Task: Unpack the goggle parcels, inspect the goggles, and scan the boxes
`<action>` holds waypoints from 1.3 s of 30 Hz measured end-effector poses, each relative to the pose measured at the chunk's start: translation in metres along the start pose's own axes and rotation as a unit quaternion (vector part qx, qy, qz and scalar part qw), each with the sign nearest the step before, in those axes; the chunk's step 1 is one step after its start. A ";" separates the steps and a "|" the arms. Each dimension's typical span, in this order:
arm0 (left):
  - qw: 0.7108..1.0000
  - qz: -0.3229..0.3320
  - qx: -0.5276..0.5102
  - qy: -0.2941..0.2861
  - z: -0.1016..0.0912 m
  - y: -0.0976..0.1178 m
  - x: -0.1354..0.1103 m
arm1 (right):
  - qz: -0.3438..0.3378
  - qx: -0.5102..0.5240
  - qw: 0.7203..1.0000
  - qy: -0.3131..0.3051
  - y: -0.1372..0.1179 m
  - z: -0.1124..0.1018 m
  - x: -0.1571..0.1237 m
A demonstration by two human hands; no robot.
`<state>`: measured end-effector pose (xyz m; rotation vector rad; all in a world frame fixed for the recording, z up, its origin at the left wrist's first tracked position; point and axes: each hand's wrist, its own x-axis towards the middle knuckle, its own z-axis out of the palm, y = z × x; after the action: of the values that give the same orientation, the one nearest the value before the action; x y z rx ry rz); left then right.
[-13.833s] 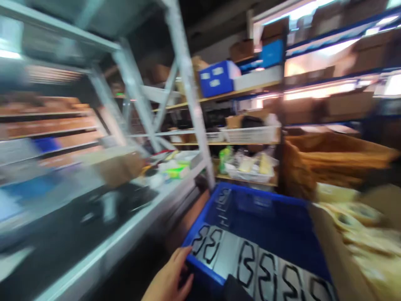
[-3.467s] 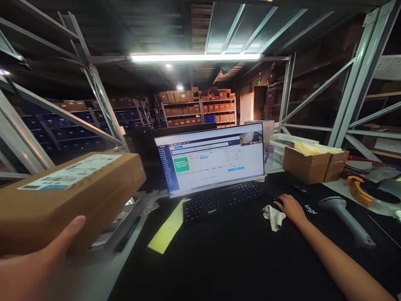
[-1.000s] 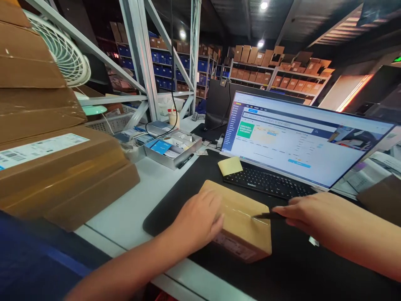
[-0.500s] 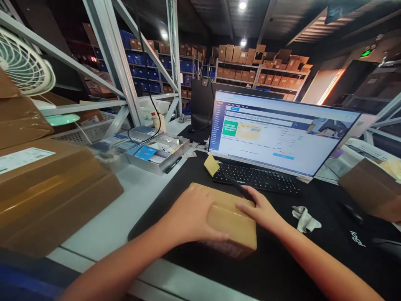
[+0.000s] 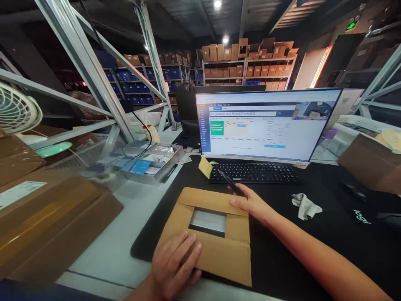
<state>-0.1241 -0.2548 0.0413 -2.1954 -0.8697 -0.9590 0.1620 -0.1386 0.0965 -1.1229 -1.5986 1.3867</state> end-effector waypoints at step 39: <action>0.839 -0.204 0.039 -0.503 -0.012 -0.067 0.175 | -0.151 -0.464 0.873 -0.020 -0.052 -0.143 -0.060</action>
<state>-0.0872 -0.1650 0.2018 -2.4342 -1.8464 0.2008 0.3074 -0.1465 0.1710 -1.2536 -2.4405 0.3834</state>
